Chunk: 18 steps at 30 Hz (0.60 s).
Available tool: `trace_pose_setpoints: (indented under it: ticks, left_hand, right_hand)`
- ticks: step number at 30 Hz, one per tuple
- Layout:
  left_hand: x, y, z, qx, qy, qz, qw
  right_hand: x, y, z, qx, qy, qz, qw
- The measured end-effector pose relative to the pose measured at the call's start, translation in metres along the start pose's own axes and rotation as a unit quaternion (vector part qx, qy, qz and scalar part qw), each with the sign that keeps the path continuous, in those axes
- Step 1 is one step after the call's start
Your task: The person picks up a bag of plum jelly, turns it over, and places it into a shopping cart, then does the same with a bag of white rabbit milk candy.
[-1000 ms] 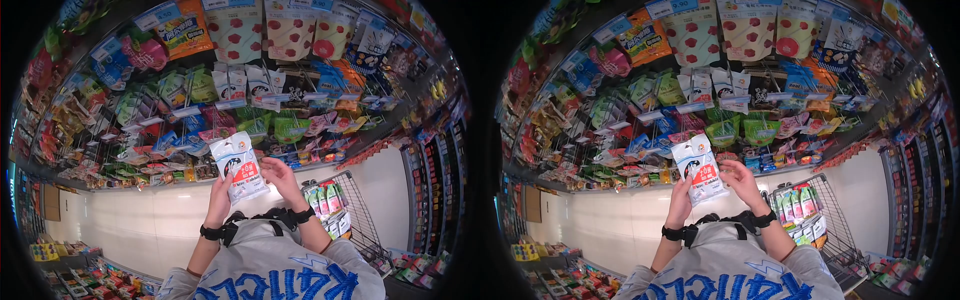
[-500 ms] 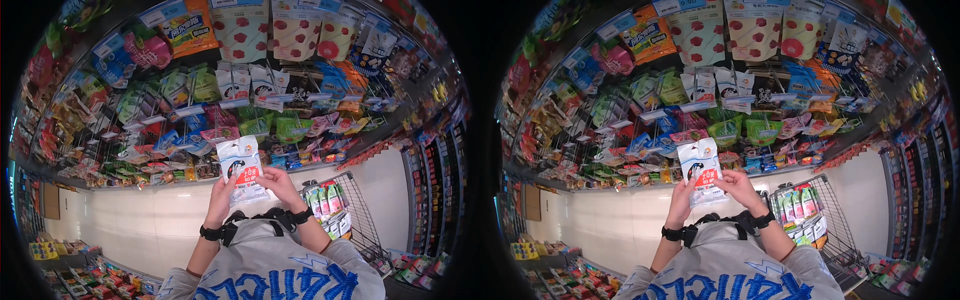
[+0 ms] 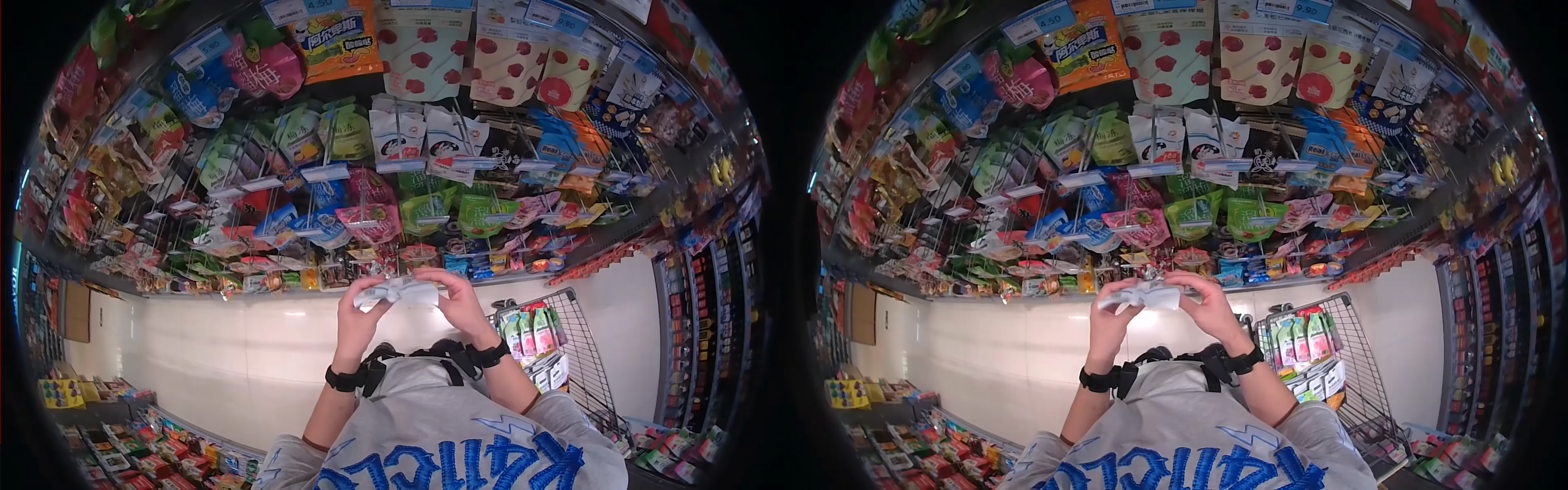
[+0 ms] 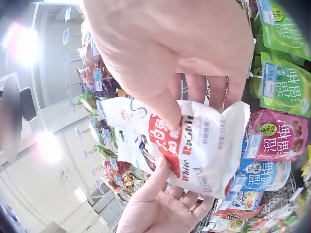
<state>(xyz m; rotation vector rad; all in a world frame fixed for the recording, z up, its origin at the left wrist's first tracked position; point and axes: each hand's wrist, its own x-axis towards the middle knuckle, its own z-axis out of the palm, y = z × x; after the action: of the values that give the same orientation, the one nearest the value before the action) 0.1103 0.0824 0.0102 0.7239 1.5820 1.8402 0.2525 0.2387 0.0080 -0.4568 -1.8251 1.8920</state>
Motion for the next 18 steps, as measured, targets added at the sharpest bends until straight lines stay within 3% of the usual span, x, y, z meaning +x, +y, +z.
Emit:
trace_pose_setpoints:
  ticks: [1,5,11,15,17,18]
  left_hand:
    - [0.0,-0.005,-0.003,0.05,-0.01,0.059,0.997]
    - [0.0,0.005,-0.003,0.146,-0.006,0.137,0.98]
    - [-0.002,0.02,-0.001,0.198,-0.014,0.166,0.966]
    - [-0.001,0.011,-0.006,0.172,-0.028,0.159,0.972]
    - [-0.003,0.01,-0.007,0.145,0.001,-0.019,0.989]
    - [0.001,0.008,-0.006,0.1,-0.008,0.025,0.995]
  right_hand:
    - [0.001,-0.003,0.0,-0.039,0.004,-0.057,0.998]
    - [0.001,0.0,0.002,-0.039,0.013,-0.05,0.998]
    - [0.0,-0.003,0.004,-0.039,0.01,-0.073,0.997]
    - [-0.002,-0.006,0.007,-0.074,0.038,-0.061,0.995]
    - [-0.004,-0.007,0.009,-0.113,0.05,-0.051,0.991]
    - [-0.005,-0.006,0.011,-0.06,0.056,-0.012,0.997]
